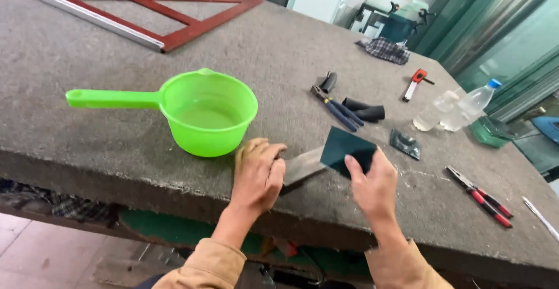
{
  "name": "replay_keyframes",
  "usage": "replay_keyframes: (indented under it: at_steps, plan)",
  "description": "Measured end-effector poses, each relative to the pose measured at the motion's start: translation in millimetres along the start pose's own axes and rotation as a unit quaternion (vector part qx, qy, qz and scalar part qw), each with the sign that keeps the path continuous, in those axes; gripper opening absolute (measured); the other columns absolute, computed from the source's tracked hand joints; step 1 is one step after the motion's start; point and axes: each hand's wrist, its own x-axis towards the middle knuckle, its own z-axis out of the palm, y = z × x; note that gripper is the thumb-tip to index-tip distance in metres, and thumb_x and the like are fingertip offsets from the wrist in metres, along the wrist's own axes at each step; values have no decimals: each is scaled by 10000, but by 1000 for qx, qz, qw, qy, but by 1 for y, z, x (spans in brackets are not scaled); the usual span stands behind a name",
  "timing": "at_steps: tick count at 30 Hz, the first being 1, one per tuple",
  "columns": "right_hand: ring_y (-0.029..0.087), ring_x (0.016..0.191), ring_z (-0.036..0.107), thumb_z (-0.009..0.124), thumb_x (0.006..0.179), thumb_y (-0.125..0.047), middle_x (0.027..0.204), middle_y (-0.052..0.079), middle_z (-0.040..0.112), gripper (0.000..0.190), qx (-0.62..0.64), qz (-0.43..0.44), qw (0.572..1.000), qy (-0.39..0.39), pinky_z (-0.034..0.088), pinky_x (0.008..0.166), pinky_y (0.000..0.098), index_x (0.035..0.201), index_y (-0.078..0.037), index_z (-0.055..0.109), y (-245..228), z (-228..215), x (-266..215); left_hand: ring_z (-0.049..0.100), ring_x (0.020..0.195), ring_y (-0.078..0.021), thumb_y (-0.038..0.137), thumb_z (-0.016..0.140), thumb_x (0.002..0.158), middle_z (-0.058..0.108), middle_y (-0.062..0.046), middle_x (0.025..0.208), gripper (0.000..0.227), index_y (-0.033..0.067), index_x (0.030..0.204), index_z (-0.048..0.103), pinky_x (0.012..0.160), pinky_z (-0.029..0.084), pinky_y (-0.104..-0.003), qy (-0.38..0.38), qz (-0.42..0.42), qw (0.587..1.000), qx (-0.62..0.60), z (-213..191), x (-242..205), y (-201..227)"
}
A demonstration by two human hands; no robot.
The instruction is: Sanding the edges of a small rectangular block using sandpaper and water at a workshop bench.
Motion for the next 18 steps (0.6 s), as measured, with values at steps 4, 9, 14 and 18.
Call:
replay_keyframes:
  at_steps: [4, 9, 14, 18]
  plan:
    - [234, 874, 790, 813, 980, 9, 924, 143, 801, 125, 297, 160, 941, 19, 686, 794, 484, 1096, -1, 767, -12, 7, -12, 637, 1357, -298, 415, 552, 991, 765, -61, 1054, 433, 188, 1250, 815, 1214, 403, -544, -24, -13, 1000, -5, -12, 1, 12]
    - [344, 710, 783, 848, 933, -103, 850, 204, 788, 136, 425, 324, 845, 8, 641, 601, 509, 1007, -30, 760, 16, 10, -9, 633, 1387, -289, 426, 719, 1001, 744, -42, 1034, 271, 203, 1121, 815, 1209, 405, -496, 7, 77, 997, 8, -20, -1, 23]
    - [371, 732, 797, 752, 1008, -89, 905, 271, 804, 133, 429, 293, 853, -51, 616, 554, 468, 1092, 14, 741, -19, 16, -22, 584, 1440, -340, 524, 699, 1058, 741, -93, 1099, 377, 173, 1090, 836, 1259, 343, -532, -25, 99, 995, 1, -34, 1, 40]
    - [251, 766, 756, 724, 1008, -118, 1010, 124, 795, 320, 422, 262, 862, -100, 577, 444, 367, 1305, -4, 762, -12, 29, -30, 568, 1427, -373, 446, 739, 1020, 711, -74, 1170, 286, 186, 1115, 811, 1140, 379, -553, -22, 163, 986, -8, -34, 0, 35]
